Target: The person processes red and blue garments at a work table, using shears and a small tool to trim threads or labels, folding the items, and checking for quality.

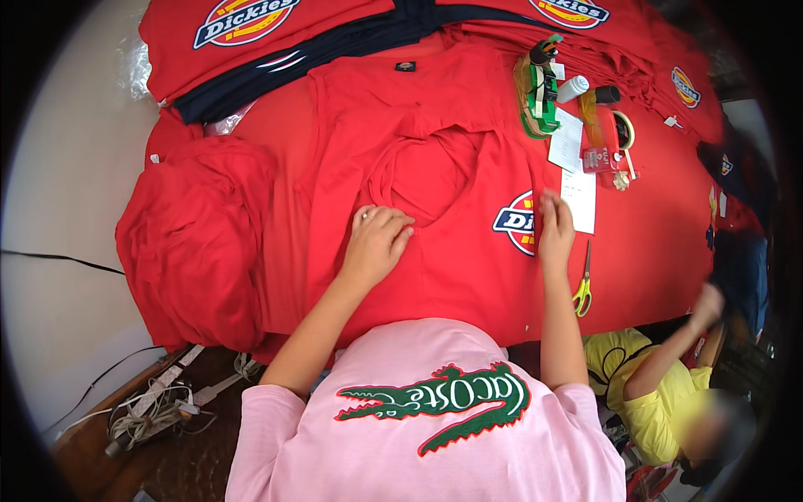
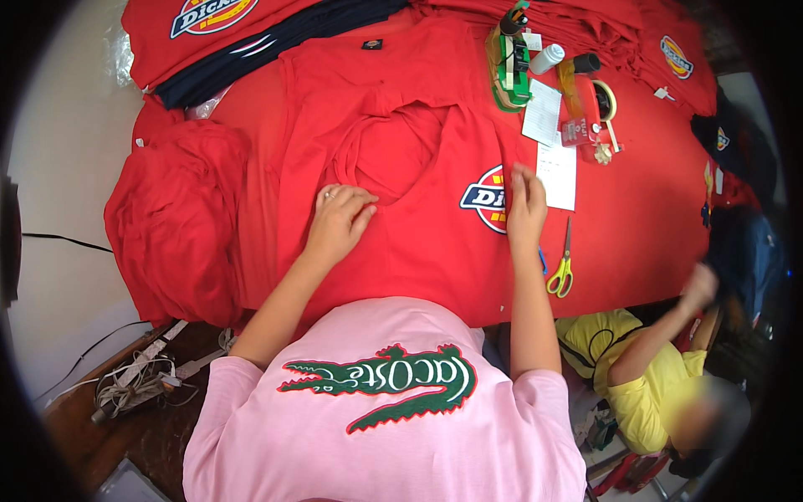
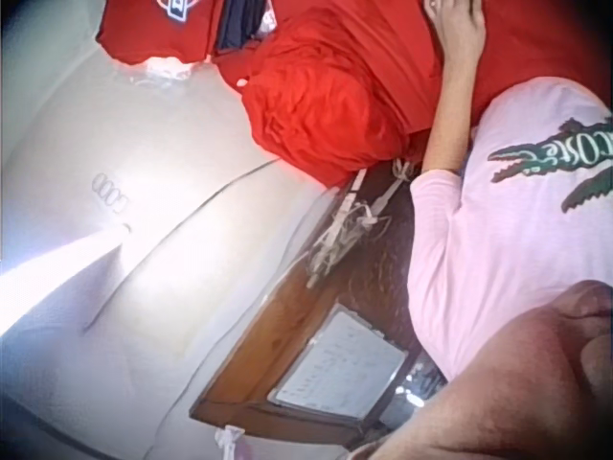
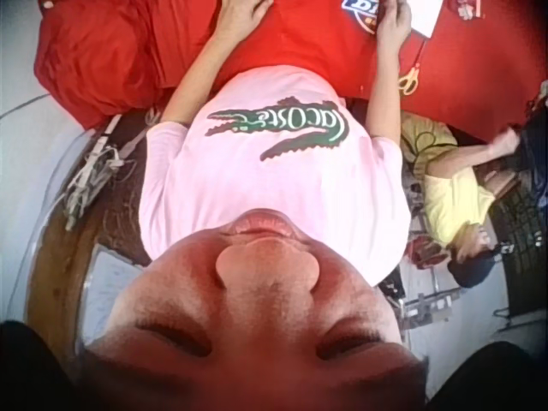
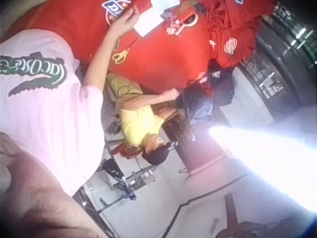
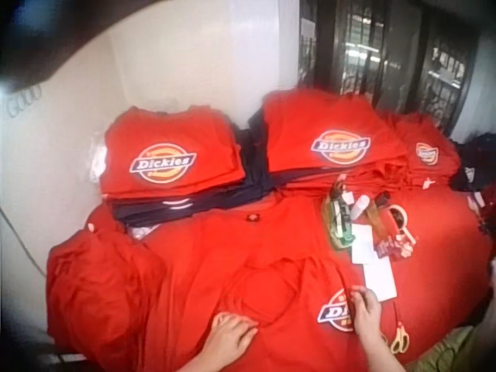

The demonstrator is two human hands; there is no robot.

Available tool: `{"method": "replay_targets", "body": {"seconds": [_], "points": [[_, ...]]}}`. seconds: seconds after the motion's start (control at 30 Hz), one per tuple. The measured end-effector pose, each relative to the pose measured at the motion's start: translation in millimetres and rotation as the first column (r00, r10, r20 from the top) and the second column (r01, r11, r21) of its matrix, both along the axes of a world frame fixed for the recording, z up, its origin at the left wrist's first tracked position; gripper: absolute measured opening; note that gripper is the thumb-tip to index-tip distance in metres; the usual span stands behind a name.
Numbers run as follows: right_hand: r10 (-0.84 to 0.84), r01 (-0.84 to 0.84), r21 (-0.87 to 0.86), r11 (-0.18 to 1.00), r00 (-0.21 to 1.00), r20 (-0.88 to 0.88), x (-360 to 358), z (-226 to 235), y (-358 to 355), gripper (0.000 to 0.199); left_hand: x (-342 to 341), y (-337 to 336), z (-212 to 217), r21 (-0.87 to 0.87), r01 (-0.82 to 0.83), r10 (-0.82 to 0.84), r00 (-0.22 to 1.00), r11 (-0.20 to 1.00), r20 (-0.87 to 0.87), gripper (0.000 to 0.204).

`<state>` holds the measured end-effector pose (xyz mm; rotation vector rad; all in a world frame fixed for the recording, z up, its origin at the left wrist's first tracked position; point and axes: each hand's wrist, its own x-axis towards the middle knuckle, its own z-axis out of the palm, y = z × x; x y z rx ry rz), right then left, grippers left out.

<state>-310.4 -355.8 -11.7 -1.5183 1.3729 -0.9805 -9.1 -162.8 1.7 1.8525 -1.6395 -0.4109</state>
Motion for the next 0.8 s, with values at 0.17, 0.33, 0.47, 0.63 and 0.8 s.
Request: {"method": "replay_targets", "body": {"seconds": [0.17,0.33,0.47,0.63,0.8], "points": [[-0.030,0.049,0.172,0.984,0.993,-0.111,-41.8,-4.5,78.8,0.030,-35.1,5.7,12.6,0.018,-0.044,0.043,0.998,0.999,0.051,0.029],[0.070,-0.078,0.120,0.990,0.996,0.062,-8.5,3.3,99.8,0.034,-26.7,25.0,48.8,0.117,0.014,0.011,0.977,0.993,-0.214,0.027],[0.536,-0.546,-0.049,0.836,0.833,-0.136,44.3,53.1,163.1,0.037,15.4,103.6,71.5,0.182,0.021,0.093,0.800,0.983,-0.593,0.027],[0.980,-0.959,0.257,0.123,0.158,0.119,63.9,60.1,197.7,0.029,45.7,251.3,18.9,0.420,-0.192,0.310,0.922,0.887,-0.233,0.023],[0.649,-0.693,0.238,0.681,0.721,0.243,65.1,44.0,150.4,0.022,6.3,292.1,1.6,0.458,-0.379,0.568,0.719,0.804,-0.402,0.027]]}}
